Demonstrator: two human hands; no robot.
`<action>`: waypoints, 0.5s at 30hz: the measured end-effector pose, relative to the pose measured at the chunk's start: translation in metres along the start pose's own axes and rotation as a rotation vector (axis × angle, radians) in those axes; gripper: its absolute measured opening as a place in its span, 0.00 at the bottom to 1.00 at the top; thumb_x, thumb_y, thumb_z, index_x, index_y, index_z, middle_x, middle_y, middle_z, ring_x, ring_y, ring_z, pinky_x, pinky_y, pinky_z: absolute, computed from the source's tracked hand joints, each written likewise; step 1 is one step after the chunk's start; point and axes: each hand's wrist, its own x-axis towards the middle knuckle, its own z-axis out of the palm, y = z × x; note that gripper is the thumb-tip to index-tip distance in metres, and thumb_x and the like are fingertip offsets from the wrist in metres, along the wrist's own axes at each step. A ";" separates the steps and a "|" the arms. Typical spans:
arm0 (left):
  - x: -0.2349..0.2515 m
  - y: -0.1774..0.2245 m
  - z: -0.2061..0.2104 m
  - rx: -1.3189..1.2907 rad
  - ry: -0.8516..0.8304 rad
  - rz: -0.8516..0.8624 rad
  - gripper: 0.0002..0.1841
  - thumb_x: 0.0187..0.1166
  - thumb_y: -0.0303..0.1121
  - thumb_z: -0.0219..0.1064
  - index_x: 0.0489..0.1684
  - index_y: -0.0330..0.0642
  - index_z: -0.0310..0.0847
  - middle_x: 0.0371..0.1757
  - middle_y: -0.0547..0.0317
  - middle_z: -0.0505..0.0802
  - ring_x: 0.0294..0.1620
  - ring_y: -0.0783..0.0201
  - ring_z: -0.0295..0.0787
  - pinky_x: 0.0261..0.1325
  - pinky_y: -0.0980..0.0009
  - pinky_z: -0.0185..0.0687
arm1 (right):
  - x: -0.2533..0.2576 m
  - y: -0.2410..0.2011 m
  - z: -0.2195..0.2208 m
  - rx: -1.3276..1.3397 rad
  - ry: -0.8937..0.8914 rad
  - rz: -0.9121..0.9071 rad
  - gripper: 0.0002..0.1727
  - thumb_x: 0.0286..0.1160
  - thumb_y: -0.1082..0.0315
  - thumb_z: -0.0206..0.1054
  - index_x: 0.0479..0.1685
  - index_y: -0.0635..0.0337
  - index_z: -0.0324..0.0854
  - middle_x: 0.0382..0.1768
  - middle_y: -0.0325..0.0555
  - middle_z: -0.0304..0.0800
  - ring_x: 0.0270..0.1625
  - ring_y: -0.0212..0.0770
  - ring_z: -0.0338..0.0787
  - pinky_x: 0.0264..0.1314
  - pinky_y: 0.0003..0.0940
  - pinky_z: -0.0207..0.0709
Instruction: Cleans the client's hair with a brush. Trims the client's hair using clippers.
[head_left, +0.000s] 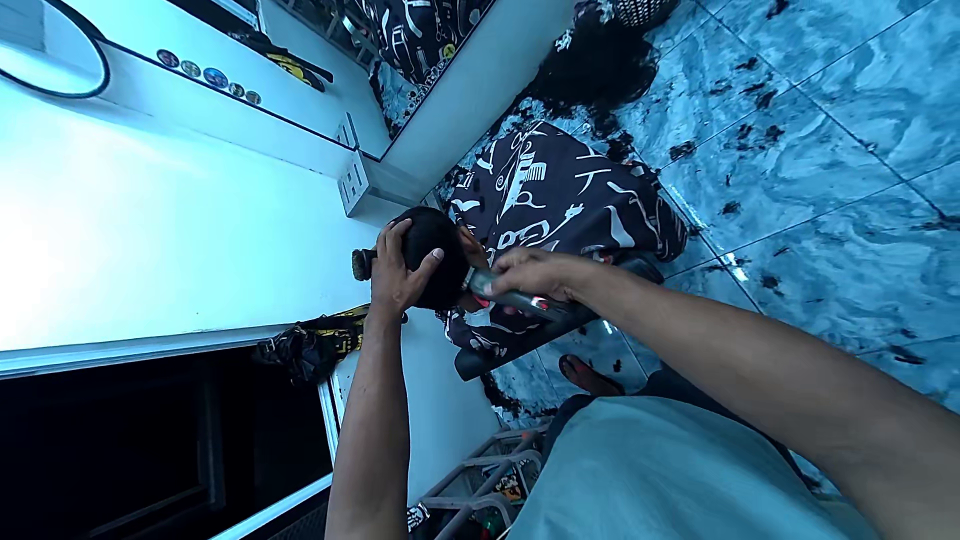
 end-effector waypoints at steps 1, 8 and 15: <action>0.000 -0.002 0.001 -0.003 0.001 0.006 0.44 0.72 0.69 0.67 0.87 0.55 0.66 0.89 0.52 0.70 0.85 0.50 0.70 0.77 0.39 0.72 | 0.000 -0.006 0.000 0.075 -0.043 -0.064 0.17 0.82 0.63 0.68 0.59 0.67 0.81 0.37 0.57 0.90 0.30 0.45 0.90 0.31 0.38 0.87; -0.001 0.000 -0.002 -0.003 -0.022 -0.008 0.45 0.70 0.71 0.66 0.87 0.58 0.66 0.90 0.53 0.69 0.87 0.50 0.68 0.77 0.37 0.71 | 0.000 0.008 0.009 -0.122 0.056 0.003 0.13 0.77 0.65 0.72 0.42 0.70 0.82 0.29 0.55 0.88 0.24 0.43 0.87 0.27 0.37 0.84; 0.006 0.007 -0.019 -0.091 -0.094 -0.060 0.44 0.73 0.72 0.61 0.88 0.58 0.66 0.84 0.49 0.74 0.83 0.51 0.72 0.79 0.43 0.73 | -0.002 0.013 -0.002 -0.429 0.028 -0.149 0.20 0.72 0.62 0.79 0.52 0.69 0.83 0.38 0.57 0.88 0.40 0.49 0.89 0.46 0.51 0.84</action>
